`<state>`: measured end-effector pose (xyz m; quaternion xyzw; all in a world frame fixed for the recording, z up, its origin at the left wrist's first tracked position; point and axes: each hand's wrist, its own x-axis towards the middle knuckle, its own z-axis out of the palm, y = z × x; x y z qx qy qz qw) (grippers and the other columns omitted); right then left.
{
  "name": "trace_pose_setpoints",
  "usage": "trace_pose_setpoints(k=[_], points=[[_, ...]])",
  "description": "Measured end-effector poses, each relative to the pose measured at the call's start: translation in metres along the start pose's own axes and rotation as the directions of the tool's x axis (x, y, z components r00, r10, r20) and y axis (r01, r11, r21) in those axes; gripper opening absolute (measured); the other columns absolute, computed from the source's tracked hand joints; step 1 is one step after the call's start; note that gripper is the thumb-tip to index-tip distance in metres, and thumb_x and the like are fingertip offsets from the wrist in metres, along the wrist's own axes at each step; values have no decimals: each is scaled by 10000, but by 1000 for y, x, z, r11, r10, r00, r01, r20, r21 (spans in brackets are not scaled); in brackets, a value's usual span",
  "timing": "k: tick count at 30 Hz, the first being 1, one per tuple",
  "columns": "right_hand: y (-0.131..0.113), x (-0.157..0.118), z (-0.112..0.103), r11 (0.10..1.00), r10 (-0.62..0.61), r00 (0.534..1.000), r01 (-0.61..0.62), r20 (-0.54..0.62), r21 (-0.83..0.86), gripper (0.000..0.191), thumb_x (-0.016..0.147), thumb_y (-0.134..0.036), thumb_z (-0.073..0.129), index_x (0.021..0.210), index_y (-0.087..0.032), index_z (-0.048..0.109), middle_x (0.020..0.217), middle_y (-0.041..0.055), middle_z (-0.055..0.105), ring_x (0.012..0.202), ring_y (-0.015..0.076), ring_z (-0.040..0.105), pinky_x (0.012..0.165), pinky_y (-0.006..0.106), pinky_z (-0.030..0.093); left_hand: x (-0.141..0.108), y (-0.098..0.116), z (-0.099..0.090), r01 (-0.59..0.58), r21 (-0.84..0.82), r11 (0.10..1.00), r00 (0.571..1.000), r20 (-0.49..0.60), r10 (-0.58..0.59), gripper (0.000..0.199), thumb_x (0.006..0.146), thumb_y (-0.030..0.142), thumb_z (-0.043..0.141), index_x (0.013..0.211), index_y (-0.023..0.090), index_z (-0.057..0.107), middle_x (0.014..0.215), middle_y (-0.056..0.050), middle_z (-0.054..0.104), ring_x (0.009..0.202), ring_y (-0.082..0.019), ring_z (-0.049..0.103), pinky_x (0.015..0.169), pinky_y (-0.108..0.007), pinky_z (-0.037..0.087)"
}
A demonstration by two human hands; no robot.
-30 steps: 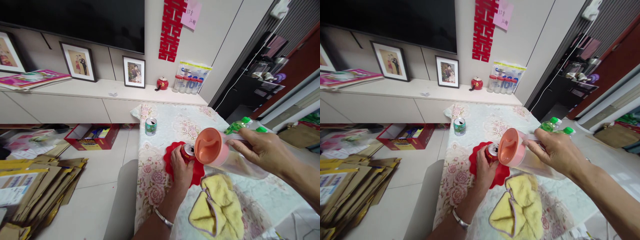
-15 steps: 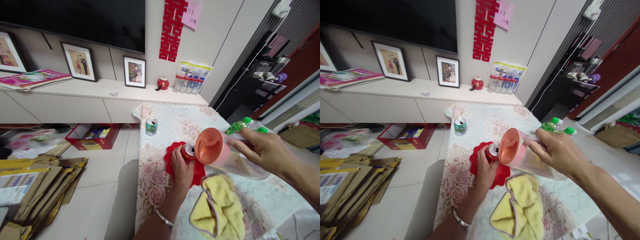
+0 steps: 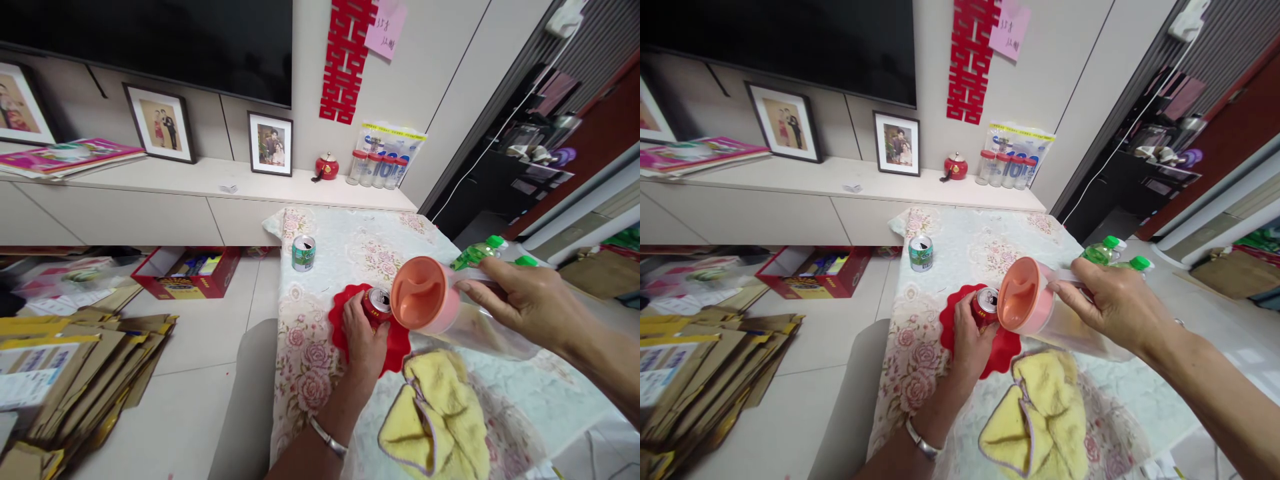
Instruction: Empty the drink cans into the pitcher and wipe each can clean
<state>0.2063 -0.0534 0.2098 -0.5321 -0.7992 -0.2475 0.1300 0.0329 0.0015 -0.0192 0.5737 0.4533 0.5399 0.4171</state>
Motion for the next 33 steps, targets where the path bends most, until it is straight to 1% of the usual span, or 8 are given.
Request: trace_pose_setpoints(k=[3, 10, 15, 20, 25, 28, 30, 33], points=[[-2, 1, -1, 999, 40, 999, -40, 34, 5, 528, 1121, -568, 415, 696, -256, 387, 486, -65, 390, 387, 87, 378, 433, 259, 304, 0, 0, 0, 1, 0, 1000, 1000, -6, -1, 688, 756, 54, 772, 1370, 269, 549, 1359, -111, 639, 1308, -335, 593, 1132, -570, 486], [1, -1, 1, 995, 56, 998, -59, 36, 76, 504, 1101, -551, 467, 701, -257, 386, 501, -61, 387, 396, 94, 370, 436, 279, 284, 0, 2, -1, 7, 12, 1000, 1000, 5, -7, 675, 771, 68, 777, 1369, 281, 545, 1355, -109, 634, 1308, -333, 599, 1136, -563, 492], [3, -7, 2, 990, 93, 995, -96, 33, 107, 453, 1076, -481, 538, 711, -261, 385, 515, -59, 369, 419, 103, 368, 462, 296, 283, 1, 1, -1, -9, 22, 1000, 1000, 3, 9, 666, 763, 68, 775, 1362, 264, 558, 1345, -112, 641, 1293, -327, 612, 1123, -542, 506], [0, -7, 2, 990, 88, 996, -89, 13, 112, 418, 1056, -386, 569, 716, -265, 359, 504, -65, 342, 403, 102, 352, 453, 307, 275, 0, 0, -1, -23, 15, 1000, 1000, 6, 23, 662, 766, 65, 759, 1365, 261, 554, 1351, -114, 642, 1298, -328, 607, 1125, -553, 501], [0, -4, 1, 991, 85, 996, -86, 15, 107, 439, 1058, -448, 560, 714, -263, 360, 487, -76, 342, 394, 96, 341, 441, 282, 271, 0, -2, 0, -21, 12, 1000, 1000, -2, 21, 656, 766, 85, 750, 1363, 270, 552, 1363, -116, 641, 1312, -339, 606, 1125, -567, 500], [2, -6, 2, 994, 60, 998, -59, -11, 96, 436, 1071, -447, 552, 721, -258, 371, 511, -80, 349, 407, 89, 332, 448, 276, 263, 0, -3, 0, -20, 11, 1000, 1000, -11, 21, 654, 768, 103, 750, 1370, 260, 549, 1351, -125, 640, 1314, -346, 605, 1131, -581, 495], [3, -8, 4, 996, 45, 999, -44, -9, 74, 429, 1085, -444, 536, 733, -257, 377, 529, -81, 348, 417, 88, 339, 453, 276, 270, 0, -3, 0, -25, 9, 1000, 1000, -12, 25, 643, 774, 114, 747, 1369, 258, 551, 1346, -126, 641, 1313, -347, 608, 1134, -584, 494], [4, -11, 8, 997, 59, 998, -58, -4, 54, 433, 1097, -475, 519, 751, -257, 375, 550, -82, 338, 431, 92, 341, 467, 284, 271, 0, -3, 0, -26, 10, 1000, 1000, -15, 26, 632, 780, 119, 745, 1367, 257, 557, 1345, -126, 642, 1308, -345, 612, 1133, -579, 498]])
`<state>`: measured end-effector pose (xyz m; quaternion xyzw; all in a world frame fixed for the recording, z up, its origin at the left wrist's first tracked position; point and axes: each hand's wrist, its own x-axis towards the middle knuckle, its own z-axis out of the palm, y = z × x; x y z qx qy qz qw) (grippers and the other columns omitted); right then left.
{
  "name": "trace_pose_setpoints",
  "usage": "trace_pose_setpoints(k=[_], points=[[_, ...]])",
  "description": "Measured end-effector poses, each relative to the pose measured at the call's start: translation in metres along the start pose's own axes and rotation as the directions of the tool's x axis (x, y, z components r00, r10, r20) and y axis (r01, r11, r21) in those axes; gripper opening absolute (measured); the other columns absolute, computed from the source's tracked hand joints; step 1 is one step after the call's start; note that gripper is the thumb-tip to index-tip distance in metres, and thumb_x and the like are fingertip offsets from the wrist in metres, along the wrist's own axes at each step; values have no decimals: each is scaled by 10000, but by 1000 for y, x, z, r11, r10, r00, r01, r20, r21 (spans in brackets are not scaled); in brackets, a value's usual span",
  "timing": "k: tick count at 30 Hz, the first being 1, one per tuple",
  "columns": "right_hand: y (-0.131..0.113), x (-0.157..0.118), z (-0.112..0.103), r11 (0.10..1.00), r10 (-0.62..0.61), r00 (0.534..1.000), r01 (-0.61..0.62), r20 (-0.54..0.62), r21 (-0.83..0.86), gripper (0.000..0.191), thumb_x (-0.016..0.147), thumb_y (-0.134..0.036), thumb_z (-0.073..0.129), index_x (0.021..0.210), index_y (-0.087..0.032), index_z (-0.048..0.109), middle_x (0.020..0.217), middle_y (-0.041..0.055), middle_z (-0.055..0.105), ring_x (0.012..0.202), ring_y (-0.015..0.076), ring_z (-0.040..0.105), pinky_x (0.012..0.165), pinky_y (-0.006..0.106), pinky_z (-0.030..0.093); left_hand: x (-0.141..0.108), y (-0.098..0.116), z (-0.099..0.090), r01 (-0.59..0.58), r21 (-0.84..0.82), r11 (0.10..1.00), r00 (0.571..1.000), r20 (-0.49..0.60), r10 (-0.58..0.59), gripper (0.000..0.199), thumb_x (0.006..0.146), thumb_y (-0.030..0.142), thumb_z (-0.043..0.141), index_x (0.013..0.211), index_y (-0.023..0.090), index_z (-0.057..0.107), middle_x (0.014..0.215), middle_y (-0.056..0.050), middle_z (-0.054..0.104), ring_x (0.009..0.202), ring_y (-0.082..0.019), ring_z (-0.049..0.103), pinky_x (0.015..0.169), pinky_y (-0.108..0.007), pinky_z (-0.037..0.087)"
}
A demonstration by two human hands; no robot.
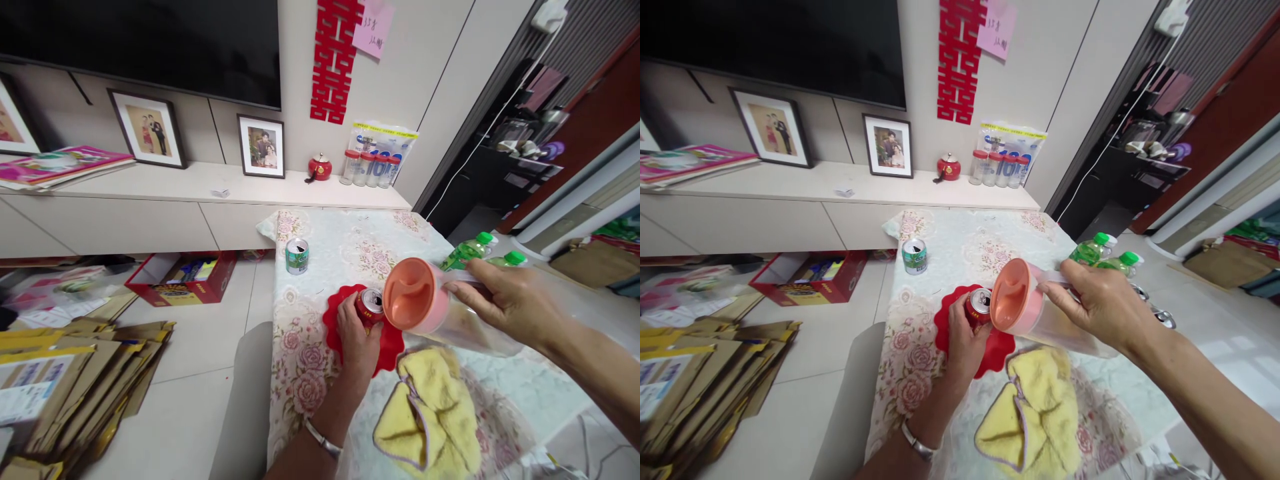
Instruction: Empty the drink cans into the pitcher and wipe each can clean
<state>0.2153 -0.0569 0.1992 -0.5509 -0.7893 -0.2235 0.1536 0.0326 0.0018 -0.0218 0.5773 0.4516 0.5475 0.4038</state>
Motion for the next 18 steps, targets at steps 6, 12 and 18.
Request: trace_pose_setpoints(k=[6, 12, 18], points=[[1, 0, 1, 999, 8, 1000, -9, 19, 40, 421, 1092, -446, 538, 750, -257, 381, 559, -82, 341, 440, 90, 338, 479, 286, 272, 1, 2, -2, 35, -28, 999, 999, 23, -34, 633, 781, 122, 762, 1364, 267, 562, 1336, -109, 640, 1303, -331, 604, 1151, -574, 491], [1, 3, -1, 997, 31, 999, -33, 28, 67, 429, 1074, -451, 561, 734, -256, 386, 542, -84, 334, 430, 89, 323, 478, 285, 250, 1, 0, -4, 55, -43, 998, 997, 61, -53, 662, 778, 129, 779, 1382, 289, 558, 1369, -112, 635, 1342, -337, 599, 1122, -541, 527], [0, 3, -3, 999, 4, 999, -6, 32, 50, 412, 1082, -432, 546, 742, -262, 387, 534, -81, 347, 410, 102, 351, 466, 298, 256, 2, 1, -5, 45, -33, 998, 998, 52, -43, 650, 784, 136, 778, 1380, 284, 564, 1353, -106, 644, 1327, -333, 608, 1145, -549, 512]])
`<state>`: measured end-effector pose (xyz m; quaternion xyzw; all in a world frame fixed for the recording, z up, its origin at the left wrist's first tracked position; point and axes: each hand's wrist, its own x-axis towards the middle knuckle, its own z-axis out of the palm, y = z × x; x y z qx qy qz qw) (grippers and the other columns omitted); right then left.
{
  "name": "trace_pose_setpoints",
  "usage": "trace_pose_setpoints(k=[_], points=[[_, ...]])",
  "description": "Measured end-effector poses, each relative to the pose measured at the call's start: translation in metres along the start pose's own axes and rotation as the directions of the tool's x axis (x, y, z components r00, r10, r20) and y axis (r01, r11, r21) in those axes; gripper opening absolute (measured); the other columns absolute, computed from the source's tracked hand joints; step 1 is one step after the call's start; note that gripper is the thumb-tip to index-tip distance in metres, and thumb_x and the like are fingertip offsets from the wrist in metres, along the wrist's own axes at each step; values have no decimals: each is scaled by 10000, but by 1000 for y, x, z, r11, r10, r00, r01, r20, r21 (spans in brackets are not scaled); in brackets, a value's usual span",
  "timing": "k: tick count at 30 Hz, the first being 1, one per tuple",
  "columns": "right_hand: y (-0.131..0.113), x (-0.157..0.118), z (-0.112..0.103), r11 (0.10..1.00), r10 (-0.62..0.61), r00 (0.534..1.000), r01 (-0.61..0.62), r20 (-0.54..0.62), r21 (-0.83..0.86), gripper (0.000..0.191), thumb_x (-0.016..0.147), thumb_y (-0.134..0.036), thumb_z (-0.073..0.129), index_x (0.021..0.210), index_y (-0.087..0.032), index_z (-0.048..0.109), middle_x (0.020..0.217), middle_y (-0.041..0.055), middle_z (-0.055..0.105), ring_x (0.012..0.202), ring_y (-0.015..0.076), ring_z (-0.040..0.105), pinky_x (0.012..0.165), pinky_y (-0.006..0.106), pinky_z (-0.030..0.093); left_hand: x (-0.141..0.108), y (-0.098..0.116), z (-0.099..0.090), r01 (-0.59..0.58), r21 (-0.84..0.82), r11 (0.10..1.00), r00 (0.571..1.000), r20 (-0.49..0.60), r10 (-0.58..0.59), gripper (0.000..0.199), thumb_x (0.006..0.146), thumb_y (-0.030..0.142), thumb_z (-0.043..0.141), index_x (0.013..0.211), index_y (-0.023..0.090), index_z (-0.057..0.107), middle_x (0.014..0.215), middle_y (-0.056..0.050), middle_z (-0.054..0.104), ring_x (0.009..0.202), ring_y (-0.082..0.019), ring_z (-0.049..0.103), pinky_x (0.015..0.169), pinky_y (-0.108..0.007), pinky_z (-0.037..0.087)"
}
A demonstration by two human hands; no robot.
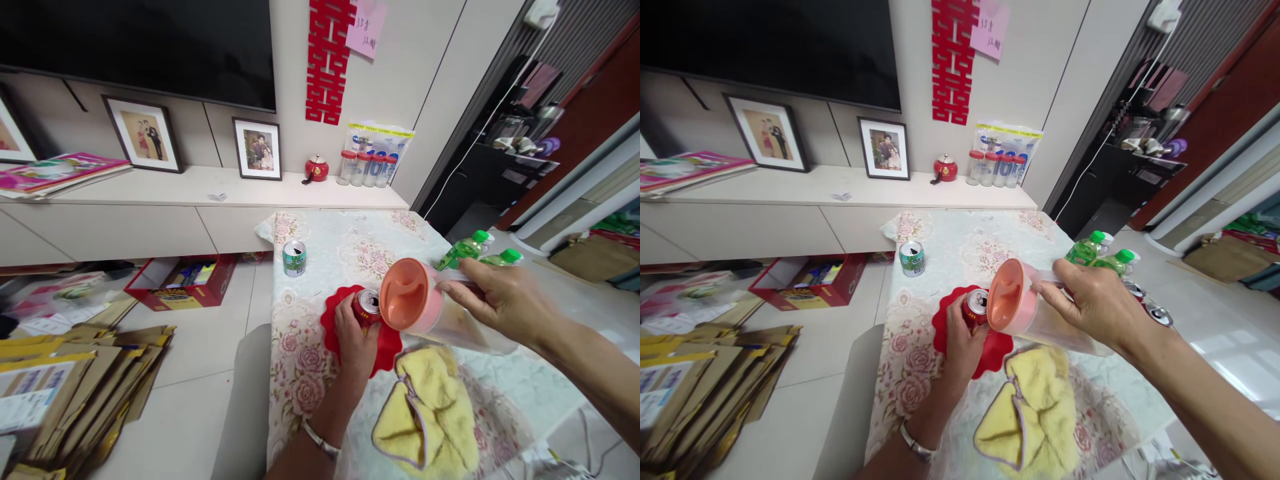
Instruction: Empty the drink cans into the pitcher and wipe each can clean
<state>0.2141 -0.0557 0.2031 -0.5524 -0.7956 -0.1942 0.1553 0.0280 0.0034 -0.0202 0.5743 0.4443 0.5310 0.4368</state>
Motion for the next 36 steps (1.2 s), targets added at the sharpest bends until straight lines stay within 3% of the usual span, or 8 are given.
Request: trace_pose_setpoints(k=[36], points=[[0, 2, 1, 995, -81, 996, 78, -45, -66, 426, 1121, -458, 472, 764, -264, 344, 547, -93, 335, 418, 79, 343, 445, 258, 283, 0, -2, 3, -4, -10, 1000, 1000, -14, 4, 656, 771, 114, 775, 1374, 268, 568, 1342, -112, 642, 1321, -342, 599, 1167, -570, 479]])
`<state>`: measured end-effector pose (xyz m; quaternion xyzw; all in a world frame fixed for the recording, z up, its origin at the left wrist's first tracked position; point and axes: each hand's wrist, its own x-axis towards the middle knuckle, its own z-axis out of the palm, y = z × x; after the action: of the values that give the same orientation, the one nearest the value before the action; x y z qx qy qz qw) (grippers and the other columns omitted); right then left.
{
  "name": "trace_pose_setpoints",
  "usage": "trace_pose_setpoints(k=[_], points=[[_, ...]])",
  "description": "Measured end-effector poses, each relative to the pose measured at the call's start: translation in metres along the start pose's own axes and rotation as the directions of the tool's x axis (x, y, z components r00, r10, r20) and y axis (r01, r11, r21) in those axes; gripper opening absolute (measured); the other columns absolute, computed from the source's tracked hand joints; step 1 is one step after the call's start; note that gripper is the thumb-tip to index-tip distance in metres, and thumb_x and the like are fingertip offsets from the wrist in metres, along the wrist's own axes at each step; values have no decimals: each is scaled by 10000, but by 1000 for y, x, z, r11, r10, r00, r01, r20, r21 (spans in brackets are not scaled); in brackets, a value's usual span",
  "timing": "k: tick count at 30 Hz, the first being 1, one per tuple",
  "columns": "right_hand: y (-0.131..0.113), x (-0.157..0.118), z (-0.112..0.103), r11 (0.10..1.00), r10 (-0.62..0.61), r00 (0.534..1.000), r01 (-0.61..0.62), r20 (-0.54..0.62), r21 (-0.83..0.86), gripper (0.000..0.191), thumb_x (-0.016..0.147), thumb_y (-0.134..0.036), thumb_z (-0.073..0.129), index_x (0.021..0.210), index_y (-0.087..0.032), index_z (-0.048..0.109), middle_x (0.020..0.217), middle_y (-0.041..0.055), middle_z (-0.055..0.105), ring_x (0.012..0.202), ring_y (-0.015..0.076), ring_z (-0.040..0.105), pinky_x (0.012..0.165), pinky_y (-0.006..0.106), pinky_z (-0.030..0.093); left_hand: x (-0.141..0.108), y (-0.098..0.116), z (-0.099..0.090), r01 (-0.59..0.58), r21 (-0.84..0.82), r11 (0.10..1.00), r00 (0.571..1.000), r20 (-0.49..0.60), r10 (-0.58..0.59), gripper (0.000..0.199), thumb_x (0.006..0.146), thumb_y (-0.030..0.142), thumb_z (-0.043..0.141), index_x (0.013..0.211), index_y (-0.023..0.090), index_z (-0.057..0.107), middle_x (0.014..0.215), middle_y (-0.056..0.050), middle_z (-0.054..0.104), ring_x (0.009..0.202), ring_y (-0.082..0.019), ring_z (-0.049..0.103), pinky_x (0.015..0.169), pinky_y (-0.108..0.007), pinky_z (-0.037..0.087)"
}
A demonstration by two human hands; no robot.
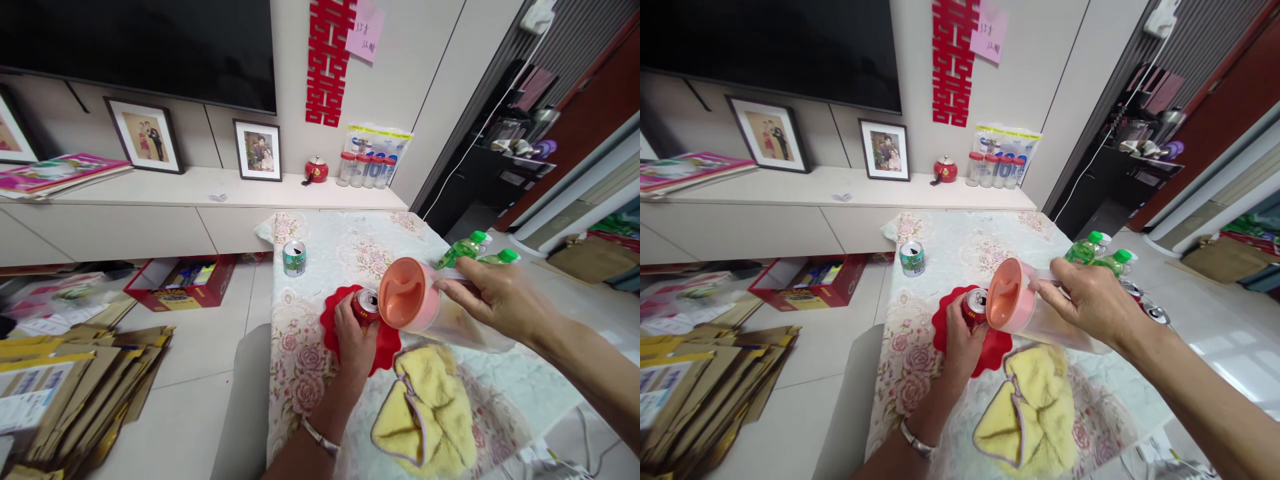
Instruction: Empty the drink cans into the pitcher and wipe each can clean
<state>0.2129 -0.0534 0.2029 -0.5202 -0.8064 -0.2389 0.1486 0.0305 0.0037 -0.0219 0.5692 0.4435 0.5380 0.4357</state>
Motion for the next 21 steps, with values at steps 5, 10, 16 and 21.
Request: trace_pose_setpoints(k=[5, 10, 16, 21], points=[[1, 0, -1, 1000, -4, 1000, 4, 2, 6, 424, 1118, -446, 483, 759, -256, 363, 542, -94, 348, 420, 71, 339, 446, 247, 279, 0, -1, 0, -5, -7, 1000, 1000, 4, 5, 661, 771, 120, 778, 1378, 260, 560, 1353, -119, 635, 1328, -344, 593, 1178, -577, 467], [2, -1, 0, 1000, -5, 1000, 5, -3, 3, 429, 1121, -469, 473, 767, -261, 349, 538, -97, 335, 413, 73, 334, 442, 252, 275, 0, -1, 0, 12, -9, 1000, 1000, 8, -12, 658, 768, 115, 774, 1371, 266, 557, 1357, -115, 632, 1336, -343, 590, 1177, -579, 468], [2, -2, 1, 999, 34, 999, -35, 31, 26, 417, 1110, -455, 491, 767, -267, 346, 535, -86, 350, 417, 87, 337, 450, 265, 277, 0, -1, 1, 4, -4, 1000, 1000, -7, -4, 659, 761, 113, 772, 1365, 273, 564, 1353, -113, 639, 1334, -345, 596, 1168, -573, 478], [3, -3, 1, 998, 43, 999, -44, 33, 34, 418, 1102, -448, 509, 761, -265, 350, 536, -86, 353, 419, 85, 343, 454, 261, 271, 0, -1, 0, 8, -11, 1000, 1000, -5, -8, 650, 772, 123, 773, 1368, 280, 565, 1355, -113, 636, 1333, -344, 598, 1167, -577, 480]])
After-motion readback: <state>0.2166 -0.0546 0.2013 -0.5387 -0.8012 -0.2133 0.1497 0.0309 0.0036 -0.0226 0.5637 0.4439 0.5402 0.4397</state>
